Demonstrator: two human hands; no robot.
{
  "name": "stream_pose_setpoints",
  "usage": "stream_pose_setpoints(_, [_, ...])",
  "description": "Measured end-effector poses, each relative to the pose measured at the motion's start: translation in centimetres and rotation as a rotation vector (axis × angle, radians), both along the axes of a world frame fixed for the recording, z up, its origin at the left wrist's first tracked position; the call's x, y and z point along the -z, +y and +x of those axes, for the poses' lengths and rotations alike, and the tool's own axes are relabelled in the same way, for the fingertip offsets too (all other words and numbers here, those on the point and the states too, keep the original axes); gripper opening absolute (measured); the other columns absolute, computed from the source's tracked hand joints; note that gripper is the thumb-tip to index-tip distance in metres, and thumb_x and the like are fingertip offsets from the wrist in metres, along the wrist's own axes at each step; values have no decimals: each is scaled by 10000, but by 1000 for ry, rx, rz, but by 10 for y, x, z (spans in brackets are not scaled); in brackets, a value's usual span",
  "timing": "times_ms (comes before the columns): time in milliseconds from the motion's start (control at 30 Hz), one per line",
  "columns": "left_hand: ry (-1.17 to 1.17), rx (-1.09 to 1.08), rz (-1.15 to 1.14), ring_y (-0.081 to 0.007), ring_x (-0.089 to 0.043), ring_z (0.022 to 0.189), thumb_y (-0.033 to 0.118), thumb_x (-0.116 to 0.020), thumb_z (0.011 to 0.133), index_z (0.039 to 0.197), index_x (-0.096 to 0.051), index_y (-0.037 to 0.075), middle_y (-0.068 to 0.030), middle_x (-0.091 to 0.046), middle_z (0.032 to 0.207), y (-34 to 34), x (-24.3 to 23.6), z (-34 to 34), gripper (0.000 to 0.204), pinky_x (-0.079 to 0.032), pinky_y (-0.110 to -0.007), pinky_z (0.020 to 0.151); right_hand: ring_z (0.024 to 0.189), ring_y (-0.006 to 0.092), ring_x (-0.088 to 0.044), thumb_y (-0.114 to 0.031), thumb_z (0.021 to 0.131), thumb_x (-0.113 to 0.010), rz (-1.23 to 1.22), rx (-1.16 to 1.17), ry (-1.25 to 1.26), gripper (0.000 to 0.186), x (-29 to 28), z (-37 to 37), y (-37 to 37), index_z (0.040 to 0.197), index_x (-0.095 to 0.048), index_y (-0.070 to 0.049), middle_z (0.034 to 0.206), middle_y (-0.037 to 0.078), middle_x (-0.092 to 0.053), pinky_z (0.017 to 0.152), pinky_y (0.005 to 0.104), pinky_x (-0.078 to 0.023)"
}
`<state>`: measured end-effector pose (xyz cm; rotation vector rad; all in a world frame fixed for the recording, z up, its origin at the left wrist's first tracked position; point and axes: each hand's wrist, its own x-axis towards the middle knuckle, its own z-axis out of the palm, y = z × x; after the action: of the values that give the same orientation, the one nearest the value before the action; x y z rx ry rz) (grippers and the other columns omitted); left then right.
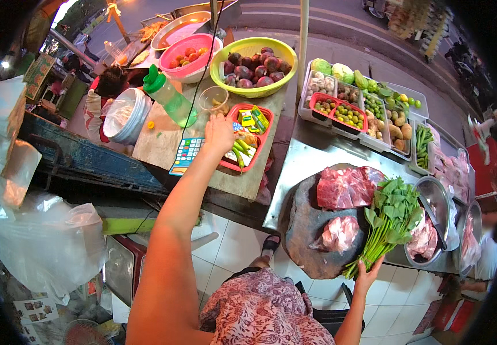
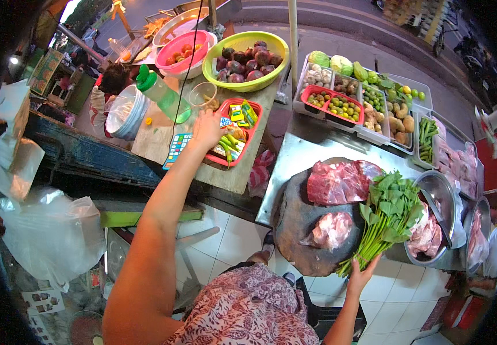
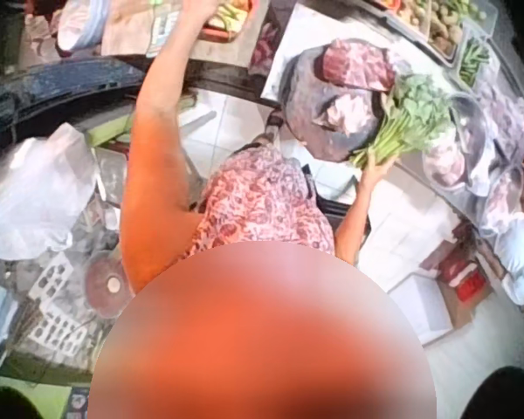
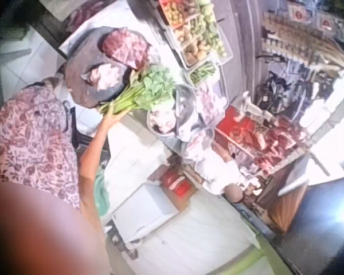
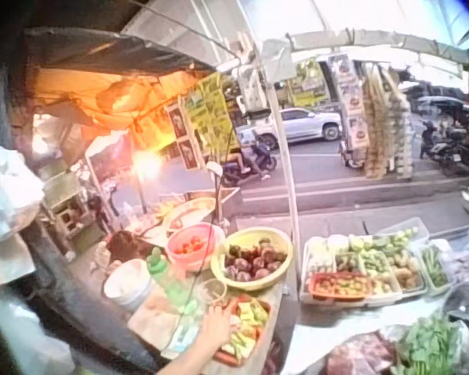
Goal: The person cuts raw meat into smaller pieces using a cleaver on a wooden cutting board, weighs the pieces on a digital scale, and places them into plastic bags. The person also handles a large bag of green vegetables, opening it and placing the vegetables on the counter.
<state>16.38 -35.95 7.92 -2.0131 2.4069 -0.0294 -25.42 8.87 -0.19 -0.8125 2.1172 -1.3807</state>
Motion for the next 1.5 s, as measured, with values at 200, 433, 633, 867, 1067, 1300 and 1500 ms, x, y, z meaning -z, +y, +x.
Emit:
stream_pose_setpoints(200, [69,147,-101,-351,-552,1066,180,-809,711,980,-625,39,-144,-595,1069,3,-22,11,355,-487,-450,892,1311,243,-433,77,807,-627,76,31,-152,872,-5,-8,-5,1552,-184,-17,1510,136,-373,1107,334,-313])
stream_pose_setpoints(433, [260,391,-204,-322,-579,920,-9,-619,702,853,-576,56,-108,-613,861,20,-43,35,170,-460,-434,803,1260,228,-467,87,797,-612,112,23,-238,862,-8,-14,-6,1549,-204,-20,1481,115,-411,1082,322,-341])
stream_pose_setpoints(633, [255,551,-218,-342,-585,881,11,-595,751,840,-551,29,-137,-623,862,40,-47,53,101,-453,-436,804,1220,215,-488,88,786,-601,128,45,-226,870,-10,-9,-10,1552,-208,-32,1464,102,-421,1048,310,-371])
stream_pose_setpoints(867, [150,559,-179,-303,-608,945,82,-558,787,921,-576,43,-138,-634,922,39,-22,56,141,-468,-423,851,1201,219,-489,104,750,-570,110,18,-208,897,-2,-12,-5,1556,-204,-38,1446,103,-427,1008,300,-402])
stream_pose_setpoints(1067, [-244,405,-25,-394,-438,1325,62,-548,819,1349,-474,-10,-204,-484,1406,55,-51,32,540,-311,-568,1105,1171,297,-544,-77,807,-671,-80,-34,-43,742,3,-5,-14,1487,-375,-40,1363,173,-530,960,373,-454])
stream_pose_setpoints(1300, [27,344,-111,-396,-433,1305,47,-637,770,1378,-447,43,-190,-431,1439,155,-85,17,637,-395,-494,1031,1177,358,-565,-443,843,-721,472,-110,183,801,-29,1,-16,1460,-406,-40,1322,236,-573,982,410,-436])
stream_pose_setpoints(1500, [169,296,755,-392,-572,1169,272,-698,850,1348,-462,39,-212,-599,1261,295,-35,20,598,-469,-480,936,1174,387,-562,-342,931,-644,179,-246,322,647,14,-26,12,1394,-450,66,1311,259,-576,1017,414,-417])
